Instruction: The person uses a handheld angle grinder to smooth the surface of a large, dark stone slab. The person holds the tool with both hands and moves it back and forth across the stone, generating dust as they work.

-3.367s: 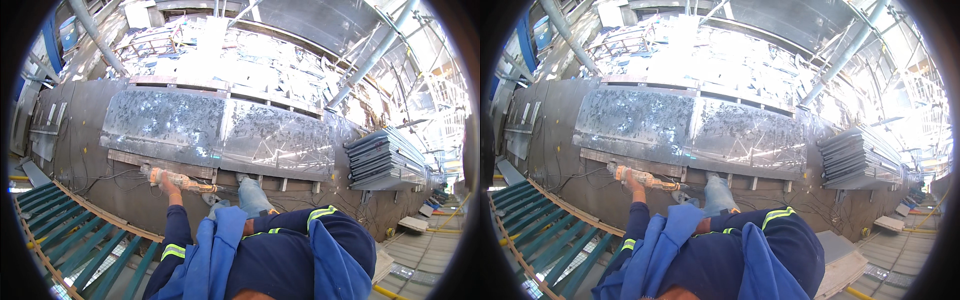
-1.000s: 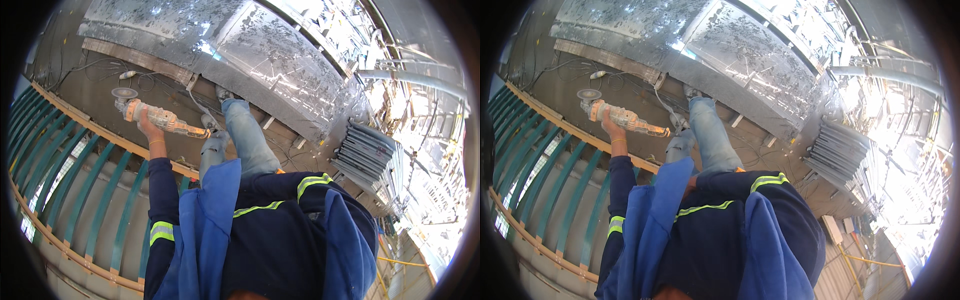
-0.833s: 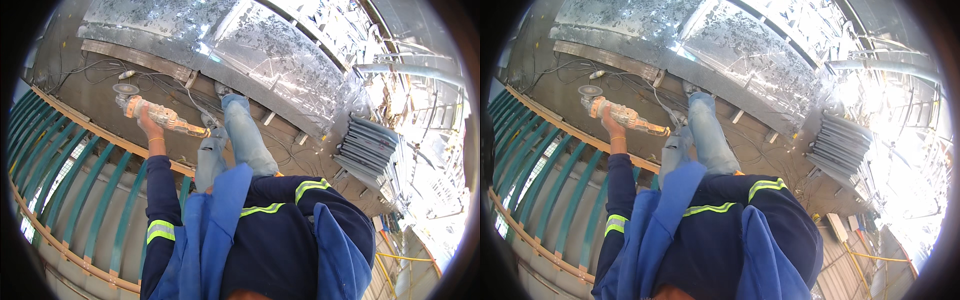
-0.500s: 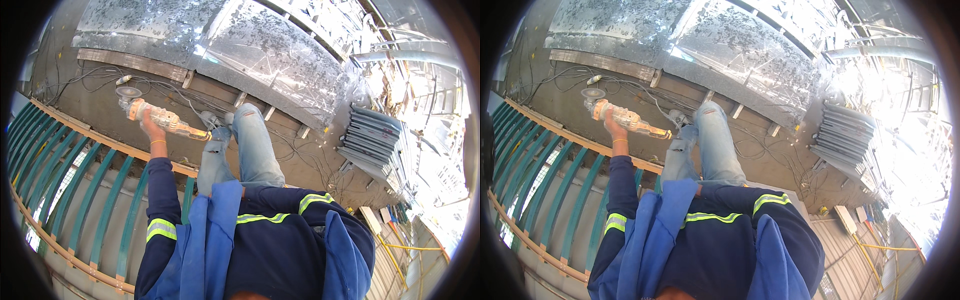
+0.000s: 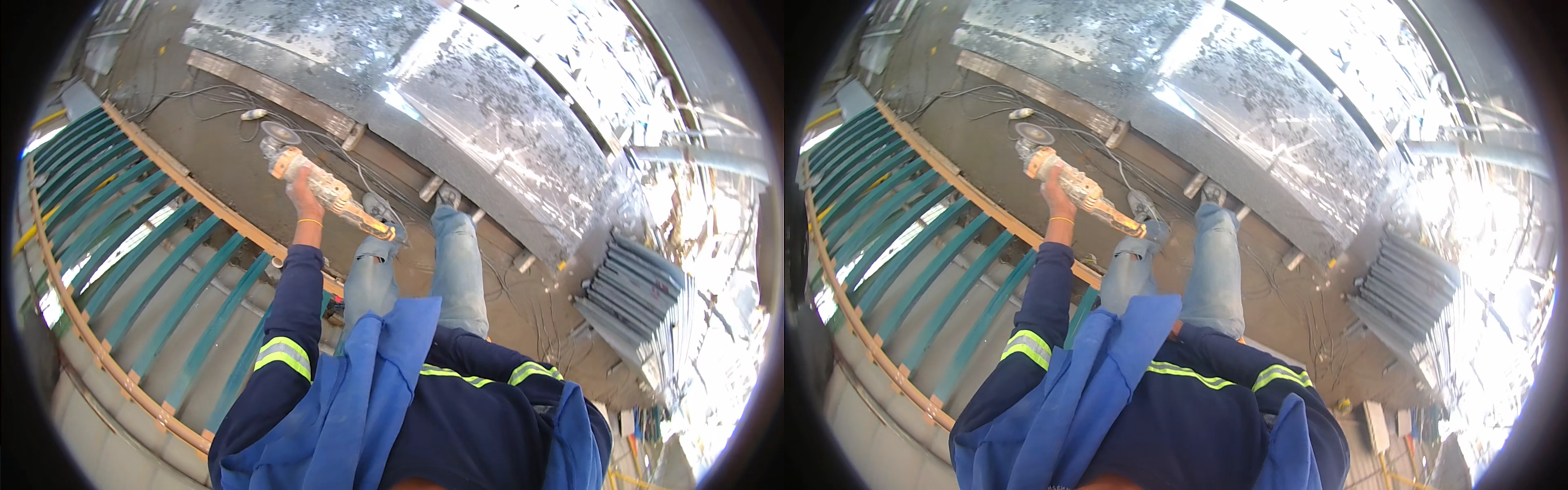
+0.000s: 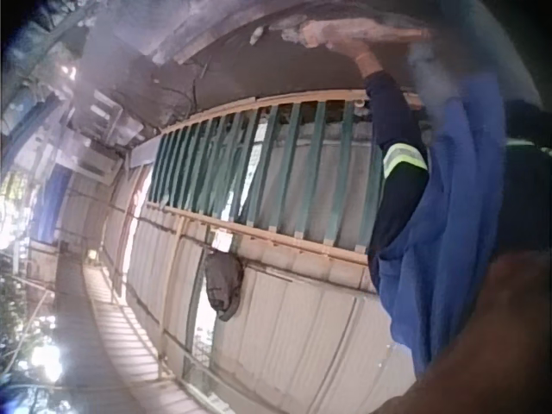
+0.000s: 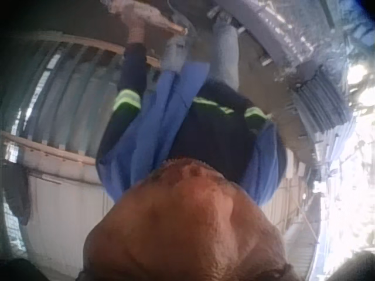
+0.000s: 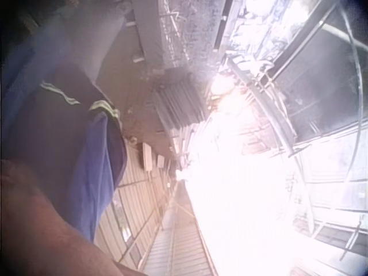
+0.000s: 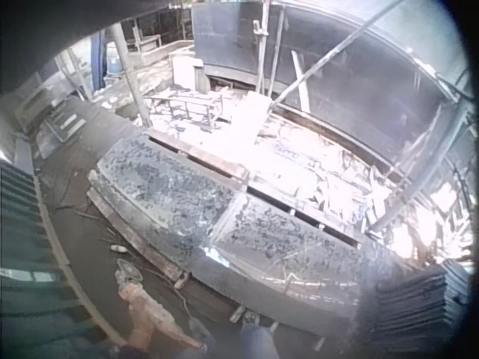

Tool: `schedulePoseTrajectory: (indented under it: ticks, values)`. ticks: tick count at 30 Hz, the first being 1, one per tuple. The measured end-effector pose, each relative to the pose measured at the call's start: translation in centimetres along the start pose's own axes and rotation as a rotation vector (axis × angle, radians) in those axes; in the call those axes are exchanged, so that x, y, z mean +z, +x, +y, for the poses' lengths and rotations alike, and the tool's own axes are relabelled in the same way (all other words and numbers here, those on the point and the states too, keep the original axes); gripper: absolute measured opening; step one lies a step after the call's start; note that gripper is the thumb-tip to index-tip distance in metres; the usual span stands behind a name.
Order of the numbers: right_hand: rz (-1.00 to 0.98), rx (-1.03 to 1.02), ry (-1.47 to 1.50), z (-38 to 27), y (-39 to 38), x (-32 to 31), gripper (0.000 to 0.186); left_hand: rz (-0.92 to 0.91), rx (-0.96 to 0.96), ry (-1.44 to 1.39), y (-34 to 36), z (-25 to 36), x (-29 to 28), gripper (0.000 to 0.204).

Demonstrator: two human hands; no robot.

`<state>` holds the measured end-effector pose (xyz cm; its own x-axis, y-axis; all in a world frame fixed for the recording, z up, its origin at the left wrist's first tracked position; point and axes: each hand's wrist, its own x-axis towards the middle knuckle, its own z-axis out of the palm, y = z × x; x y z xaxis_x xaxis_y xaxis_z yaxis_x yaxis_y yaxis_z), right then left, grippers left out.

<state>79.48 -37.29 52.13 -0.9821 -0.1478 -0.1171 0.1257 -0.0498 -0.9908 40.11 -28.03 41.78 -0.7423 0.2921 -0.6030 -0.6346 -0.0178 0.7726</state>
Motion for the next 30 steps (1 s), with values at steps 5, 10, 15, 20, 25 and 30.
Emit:
schedulePoseTrajectory:
  ticks: [5, 10, 15, 20, 25, 30]
  values:
    - [-0.1, -0.179, -0.048, 3.6, -3.0, -8.9, 0.037, -0.002, 0.016, 0.031, -0.2, -2.5, 1.6, 0.028]
    - [-0.003, 0.623, 0.268, 2.9, -2.9, -23.6, 0.041, -0.072, 0.006, 0.042, 0.9, -6.9, 3.1, 0.028]
    - [0.381, 0.465, -0.135, 9.9, 5.5, -28.7, 0.07, -0.059, 0.126, 0.028, 6.6, -13.4, 3.5, 0.028]
    - [0.395, 0.372, -0.469, 22.3, 14.4, -28.1, 0.085, -0.072, 0.09, 0.016, 13.6, -19.5, 5.1, 0.03]
    - [0.498, 0.51, -0.638, 31.7, 20.6, -30.4, 0.066, -0.044, 0.13, -0.016, 20.3, -23.5, 7.0, 0.033]
    - [0.664, 0.542, -0.772, 37.9, 23.0, -34.4, 0.053, 0.029, 0.114, -0.142, 27.2, -28.4, 9.0, 0.036]
